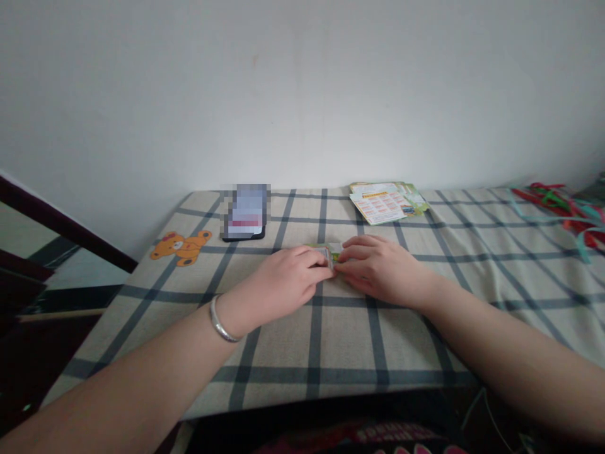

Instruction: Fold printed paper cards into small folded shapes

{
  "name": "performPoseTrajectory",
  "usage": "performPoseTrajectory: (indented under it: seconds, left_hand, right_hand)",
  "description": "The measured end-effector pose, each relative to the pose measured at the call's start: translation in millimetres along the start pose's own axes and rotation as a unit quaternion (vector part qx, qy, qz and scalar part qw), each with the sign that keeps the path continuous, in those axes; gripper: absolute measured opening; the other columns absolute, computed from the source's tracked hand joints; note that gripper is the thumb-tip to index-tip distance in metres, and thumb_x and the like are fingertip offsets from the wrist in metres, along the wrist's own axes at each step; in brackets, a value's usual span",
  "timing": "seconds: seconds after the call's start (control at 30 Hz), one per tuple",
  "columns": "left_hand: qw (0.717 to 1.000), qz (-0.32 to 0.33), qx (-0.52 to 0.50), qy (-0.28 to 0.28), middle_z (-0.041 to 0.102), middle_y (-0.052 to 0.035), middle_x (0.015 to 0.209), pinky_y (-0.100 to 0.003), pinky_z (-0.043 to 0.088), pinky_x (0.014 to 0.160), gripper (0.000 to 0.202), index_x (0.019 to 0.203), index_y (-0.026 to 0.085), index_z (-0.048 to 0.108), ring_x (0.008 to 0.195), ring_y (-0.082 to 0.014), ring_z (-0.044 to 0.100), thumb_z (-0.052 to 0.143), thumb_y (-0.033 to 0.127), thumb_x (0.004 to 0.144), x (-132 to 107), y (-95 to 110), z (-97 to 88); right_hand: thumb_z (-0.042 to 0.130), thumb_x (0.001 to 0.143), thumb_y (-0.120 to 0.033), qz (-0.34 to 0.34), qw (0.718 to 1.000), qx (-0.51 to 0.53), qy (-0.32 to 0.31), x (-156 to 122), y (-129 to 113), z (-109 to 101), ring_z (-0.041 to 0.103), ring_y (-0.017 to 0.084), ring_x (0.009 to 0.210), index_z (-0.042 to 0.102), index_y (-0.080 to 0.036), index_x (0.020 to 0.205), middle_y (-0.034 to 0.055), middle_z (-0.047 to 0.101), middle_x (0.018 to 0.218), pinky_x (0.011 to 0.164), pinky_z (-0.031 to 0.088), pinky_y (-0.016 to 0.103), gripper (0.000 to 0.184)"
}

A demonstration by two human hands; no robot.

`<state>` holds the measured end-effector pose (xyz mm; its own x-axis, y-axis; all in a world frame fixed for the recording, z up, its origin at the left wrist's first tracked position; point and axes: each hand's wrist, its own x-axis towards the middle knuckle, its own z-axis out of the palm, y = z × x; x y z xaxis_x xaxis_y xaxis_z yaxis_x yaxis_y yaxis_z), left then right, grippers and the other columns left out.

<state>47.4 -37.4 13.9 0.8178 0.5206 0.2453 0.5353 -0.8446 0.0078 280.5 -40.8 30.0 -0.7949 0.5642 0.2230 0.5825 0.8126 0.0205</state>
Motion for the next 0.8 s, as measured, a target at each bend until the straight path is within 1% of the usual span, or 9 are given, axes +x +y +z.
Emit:
performPoseTrajectory:
  seconds: [0.03, 0.07, 0.17, 0.23, 0.33, 0.5, 0.6, 0.67, 0.8]
  left_hand:
    - [1.000, -0.007, 0.003, -0.003, 0.060, -0.0055, 0.112, -0.041, 0.048, 0.094, 0.030, 0.111, 0.024, 0.066, 0.107, -0.0223, 0.054, 0.053, 0.013, 0.087, -1, 0, -0.6]
    - [1.000, -0.013, 0.006, -0.006, 0.059, -0.0052, 0.110, -0.042, 0.048, 0.093, 0.030, 0.112, 0.026, 0.066, 0.106, -0.0226, 0.054, 0.053, 0.014, 0.087, -1, -1, -1.2]
    - [0.999, -0.028, 0.007, -0.015, 0.058, -0.0039, 0.105, -0.042, 0.048, 0.090, 0.032, 0.114, 0.031, 0.066, 0.103, -0.0232, 0.053, 0.053, 0.017, 0.089, -3, -2, -2.7]
    - [0.999, -0.031, 0.006, -0.018, 0.058, -0.0039, 0.104, -0.042, 0.048, 0.088, 0.032, 0.114, 0.033, 0.066, 0.102, -0.0233, 0.053, 0.052, 0.018, 0.090, -3, -1, -3.7]
    - [0.999, -0.039, 0.001, -0.017, 0.058, -0.0047, 0.105, -0.041, 0.047, 0.088, 0.030, 0.114, 0.031, 0.066, 0.103, -0.0224, 0.053, 0.050, 0.020, 0.091, -3, -1, -4.8]
    - [0.997, -0.073, 0.010, -0.008, 0.058, -0.0048, 0.100, -0.038, 0.047, 0.085, 0.025, 0.112, 0.029, 0.068, 0.100, -0.0212, 0.055, 0.053, 0.027, 0.092, -5, -5, -4.9]
    - [0.996, -0.081, 0.029, 0.000, 0.060, -0.0046, 0.098, -0.038, 0.048, 0.085, 0.028, 0.112, 0.028, 0.068, 0.097, -0.0205, 0.056, 0.051, 0.019, 0.091, -7, -9, -4.7]
    - [0.996, -0.082, 0.041, 0.014, 0.062, -0.0047, 0.097, -0.040, 0.048, 0.088, 0.033, 0.110, 0.026, 0.069, 0.102, -0.0216, 0.056, 0.049, 0.012, 0.089, -7, -12, -4.6]
    - [0.993, -0.096, 0.049, 0.055, 0.066, -0.0042, 0.099, -0.046, 0.042, 0.103, 0.036, 0.105, 0.025, 0.073, 0.125, -0.0276, 0.046, 0.048, 0.007, 0.085, -8, -14, -4.4]
  right_hand:
    - [0.052, 0.093, -0.024, -0.008, 1.000, 0.023, 0.003, 1, 1, 2, 0.057, 0.020, 0.100, 0.071, -0.021, 0.102, 0.0051, 0.070, 0.101, 0.085, 0.042, 0.033, 0.021]
    - [0.053, 0.092, -0.023, 0.000, 0.999, 0.039, 0.005, 1, 2, 4, 0.057, 0.019, 0.100, 0.071, -0.020, 0.101, 0.0050, 0.070, 0.102, 0.087, 0.043, 0.034, 0.021]
    - [0.055, 0.091, -0.022, 0.031, 0.997, 0.067, -0.002, 0, 4, 6, 0.060, 0.017, 0.092, 0.073, -0.020, 0.097, 0.0058, 0.069, 0.101, 0.082, 0.045, 0.032, 0.020]
    - [0.055, 0.090, -0.023, 0.043, 0.996, 0.073, -0.003, -2, 5, 6, 0.061, 0.017, 0.089, 0.074, -0.021, 0.097, 0.0061, 0.069, 0.100, 0.079, 0.046, 0.031, 0.020]
    - [0.056, 0.090, -0.024, 0.046, 0.996, 0.075, -0.001, -4, 4, 5, 0.062, 0.017, 0.090, 0.074, -0.022, 0.099, 0.0063, 0.069, 0.102, 0.079, 0.046, 0.031, 0.020]
    - [0.054, 0.091, -0.026, 0.049, 0.996, 0.073, 0.003, -5, 4, 4, 0.064, 0.017, 0.092, 0.075, -0.023, 0.098, 0.0046, 0.071, 0.105, 0.080, 0.048, 0.030, 0.022]
    - [0.054, 0.091, -0.027, 0.064, 0.996, 0.062, 0.005, -5, 2, 4, 0.065, 0.017, 0.091, 0.075, -0.023, 0.098, 0.0031, 0.073, 0.102, 0.080, 0.048, 0.030, 0.022]
    - [0.054, 0.091, -0.027, 0.090, 0.995, 0.042, 0.001, -4, 1, 4, 0.066, 0.017, 0.090, 0.075, -0.022, 0.095, 0.0027, 0.074, 0.099, 0.079, 0.048, 0.030, 0.021]
    - [0.050, 0.093, -0.029, 0.148, 0.989, -0.012, -0.018, -1, 0, 1, 0.066, 0.019, 0.087, 0.073, -0.019, 0.082, 0.0047, 0.073, 0.092, 0.077, 0.046, 0.030, 0.028]
